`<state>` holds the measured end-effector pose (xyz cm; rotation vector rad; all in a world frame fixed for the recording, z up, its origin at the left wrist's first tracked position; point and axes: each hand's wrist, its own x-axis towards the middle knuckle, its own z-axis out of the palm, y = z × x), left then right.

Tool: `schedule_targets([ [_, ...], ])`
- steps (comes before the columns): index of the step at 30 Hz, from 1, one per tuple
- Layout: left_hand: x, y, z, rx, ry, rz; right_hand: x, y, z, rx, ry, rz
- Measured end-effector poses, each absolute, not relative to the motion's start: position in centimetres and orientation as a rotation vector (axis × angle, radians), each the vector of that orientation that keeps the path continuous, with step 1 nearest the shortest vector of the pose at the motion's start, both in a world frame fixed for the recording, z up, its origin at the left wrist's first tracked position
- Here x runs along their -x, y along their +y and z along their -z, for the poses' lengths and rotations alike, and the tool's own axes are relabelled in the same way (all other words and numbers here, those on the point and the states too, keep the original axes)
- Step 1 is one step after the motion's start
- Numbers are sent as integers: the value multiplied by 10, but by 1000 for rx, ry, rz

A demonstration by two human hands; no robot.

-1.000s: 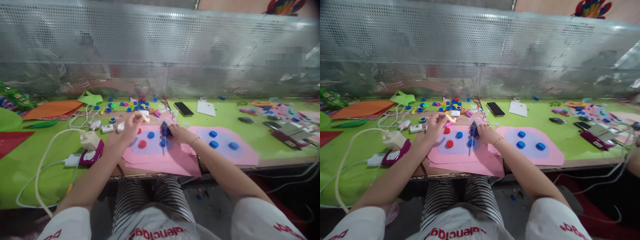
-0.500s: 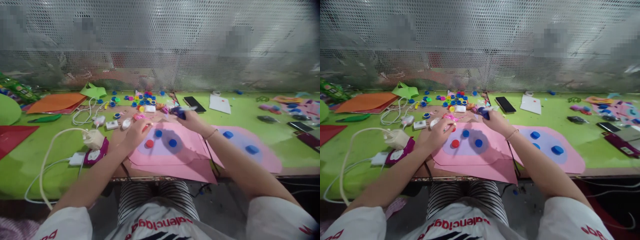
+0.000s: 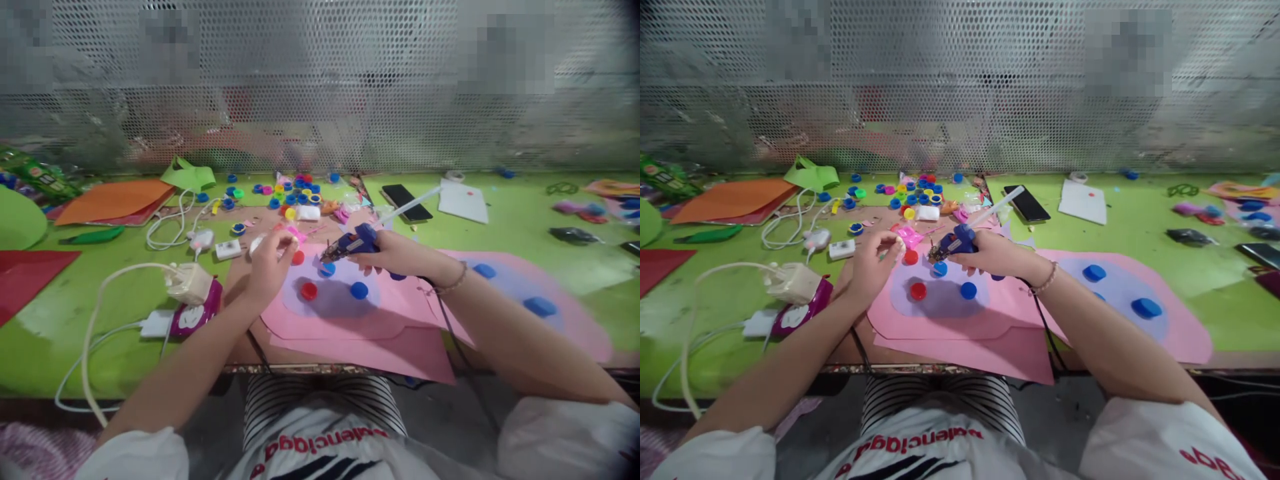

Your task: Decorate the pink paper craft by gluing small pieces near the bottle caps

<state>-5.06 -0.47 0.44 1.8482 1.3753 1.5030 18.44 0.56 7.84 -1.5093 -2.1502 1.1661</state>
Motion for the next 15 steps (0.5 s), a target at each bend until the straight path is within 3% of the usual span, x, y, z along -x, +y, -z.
schedule_targets([
  [6,44,-10,-16,-1522,1075,-1258,-194,3,-81,1329,-2015,-1205],
  [15,44,-13,-10,-1936,1268,-1089,-201,-5,-75,1252,-1991,-1206],
])
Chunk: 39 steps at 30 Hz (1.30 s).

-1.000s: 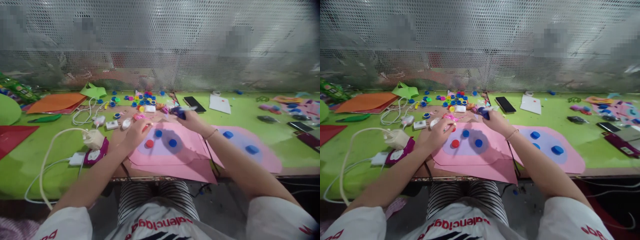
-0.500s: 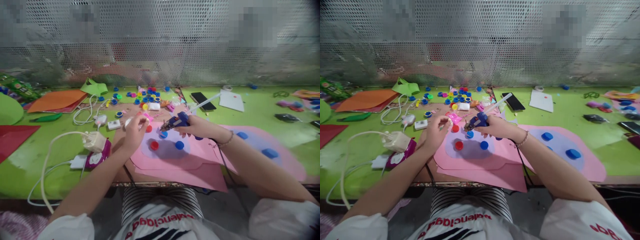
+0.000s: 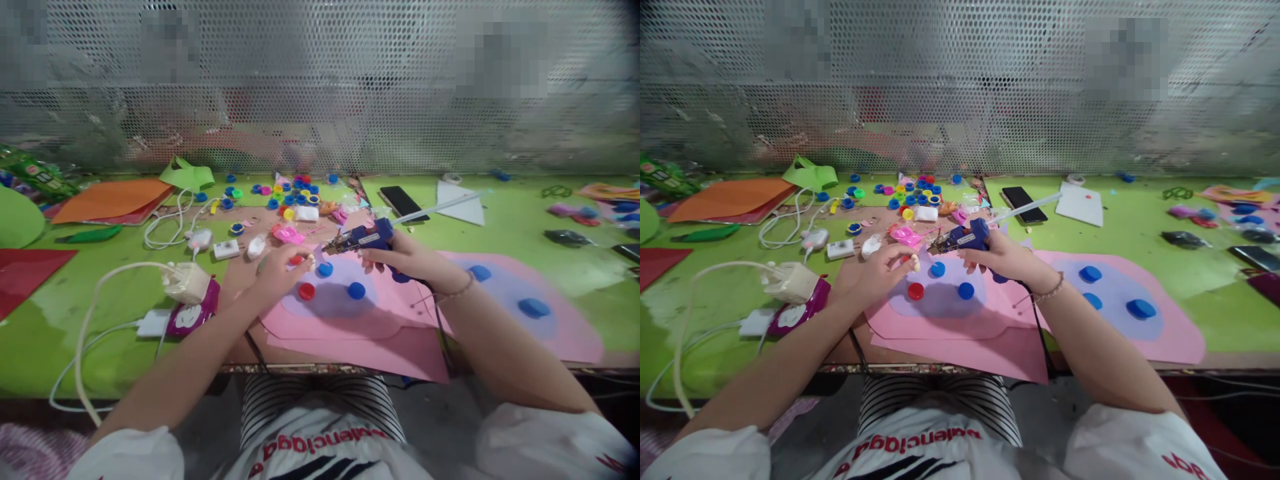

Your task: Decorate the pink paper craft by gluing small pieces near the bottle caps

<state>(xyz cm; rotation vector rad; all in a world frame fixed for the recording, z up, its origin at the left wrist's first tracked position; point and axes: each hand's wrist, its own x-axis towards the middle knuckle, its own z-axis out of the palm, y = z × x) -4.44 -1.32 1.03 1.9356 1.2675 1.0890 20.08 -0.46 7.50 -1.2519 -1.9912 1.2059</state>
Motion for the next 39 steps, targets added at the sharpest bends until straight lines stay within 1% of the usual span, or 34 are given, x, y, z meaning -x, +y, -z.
schedule_targets([
  [6,42,-14,-13,-1976,1287,-1092,-203,-7,-72,1236,-2016,-1205],
  [13,46,-14,-14,-1947,1242,-1204,-208,-7,-66,1215,-1998,-1193],
  [21,69,1,-23,-2166,1578,-1279,-211,-6,-61,1274,-1928,-1226],
  [23,79,5,-22,-2114,1667,-1309,-211,-5,-57,1266,-1931,-1224],
  [25,89,7,-21,-2088,1805,-1259,-210,-4,-53,1259,-1959,-1213],
  [27,95,5,-22,-2118,1996,-1134,-205,-4,-52,1302,-2004,-1188],
  [32,91,-5,-39,-2358,2346,-478,-188,-6,-58,1501,-2165,-1078],
  [33,89,-7,-43,-2391,2365,-415,-185,-7,-59,1511,-2205,-1052],
  [35,85,-8,-47,-2459,2343,-441,-180,-8,-59,1545,-2276,-1008],
  [39,82,-6,-43,-2638,2139,-725,-174,-9,-58,1644,-2371,-916],
])
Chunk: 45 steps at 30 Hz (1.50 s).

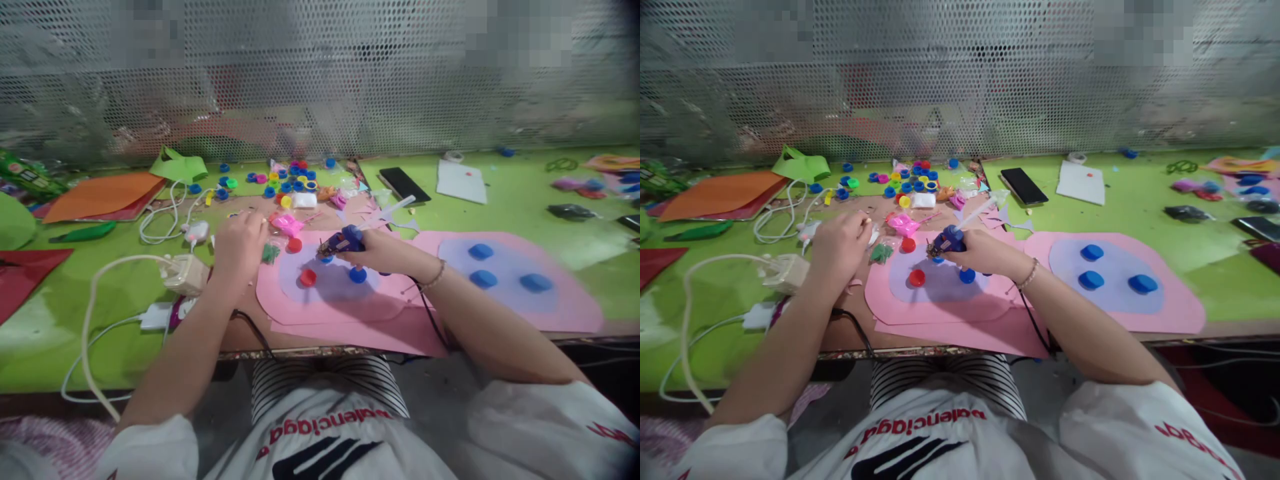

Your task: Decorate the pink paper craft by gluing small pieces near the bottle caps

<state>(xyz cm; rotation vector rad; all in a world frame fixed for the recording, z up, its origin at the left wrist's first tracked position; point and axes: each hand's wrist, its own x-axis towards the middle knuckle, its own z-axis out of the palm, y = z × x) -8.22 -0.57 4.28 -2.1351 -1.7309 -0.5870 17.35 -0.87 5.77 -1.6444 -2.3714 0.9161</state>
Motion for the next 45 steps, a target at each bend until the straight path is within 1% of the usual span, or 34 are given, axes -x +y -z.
schedule_targets([
  [5,81,-4,-30,2254,-1467,830,-169,-9,-62,1681,-2473,-781],
  [10,81,-3,-27,2262,-1361,977,-168,-9,-68,1603,-2490,-825],
  [18,85,-2,-34,2162,-1362,1120,-169,-3,-62,1591,-2557,-748],
  [27,87,-5,-48,2163,-1369,1518,-169,-7,-67,1569,-2582,-769],
  [32,86,-7,-50,2159,-1394,1582,-163,-7,-64,1626,-2646,-617],
  [37,84,-6,-50,2173,-1399,1558,-154,-10,-63,1642,-2698,-535],
  [45,85,-5,-46,2193,-1419,1538,-155,-12,-76,1629,-2671,-739],
])
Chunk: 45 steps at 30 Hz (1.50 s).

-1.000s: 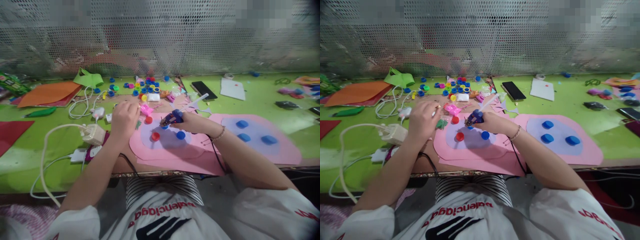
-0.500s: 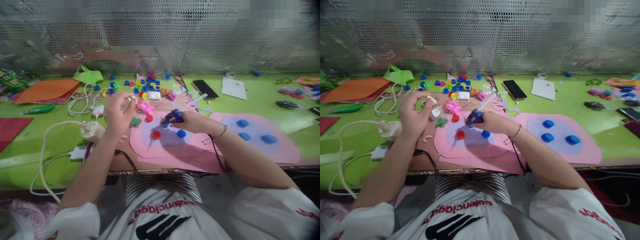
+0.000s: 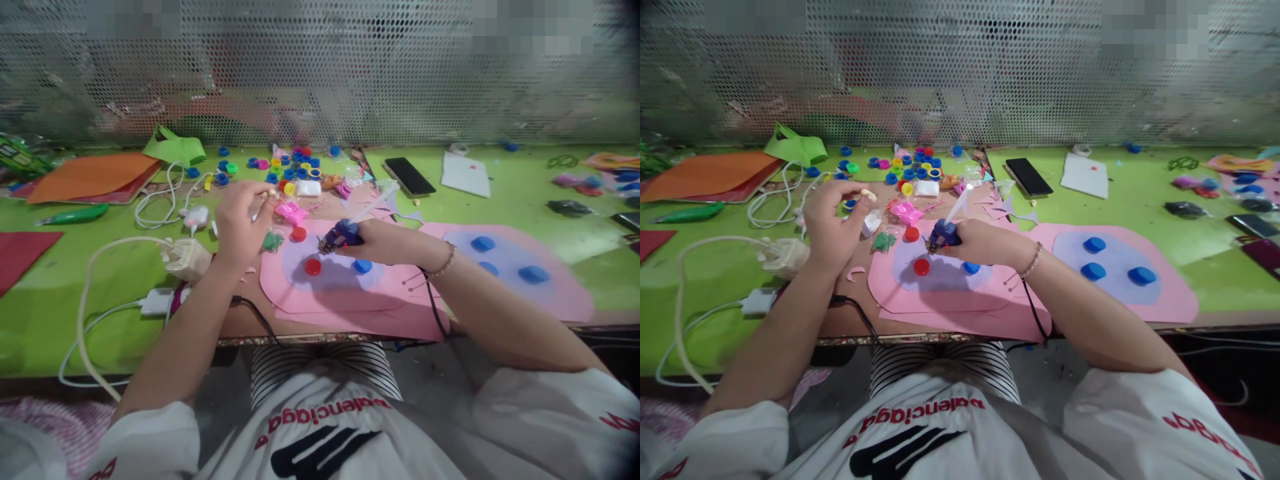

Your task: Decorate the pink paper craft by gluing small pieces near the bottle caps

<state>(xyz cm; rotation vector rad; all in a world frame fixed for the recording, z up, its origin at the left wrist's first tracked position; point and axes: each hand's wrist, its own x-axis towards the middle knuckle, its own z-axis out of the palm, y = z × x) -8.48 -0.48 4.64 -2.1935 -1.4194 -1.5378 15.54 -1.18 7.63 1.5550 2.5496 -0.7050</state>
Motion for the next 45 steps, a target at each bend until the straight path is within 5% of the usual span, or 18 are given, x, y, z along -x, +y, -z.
schedule_targets([
  [15,85,-4,-40,2232,-1443,1525,-160,-5,-72,-1715,2484,597],
  [30,82,2,-39,2248,-1528,1886,-163,-7,-65,-1656,2500,563],
  [45,78,-3,-37,2247,-1496,1789,-173,-21,-62,-1825,2423,858],
])
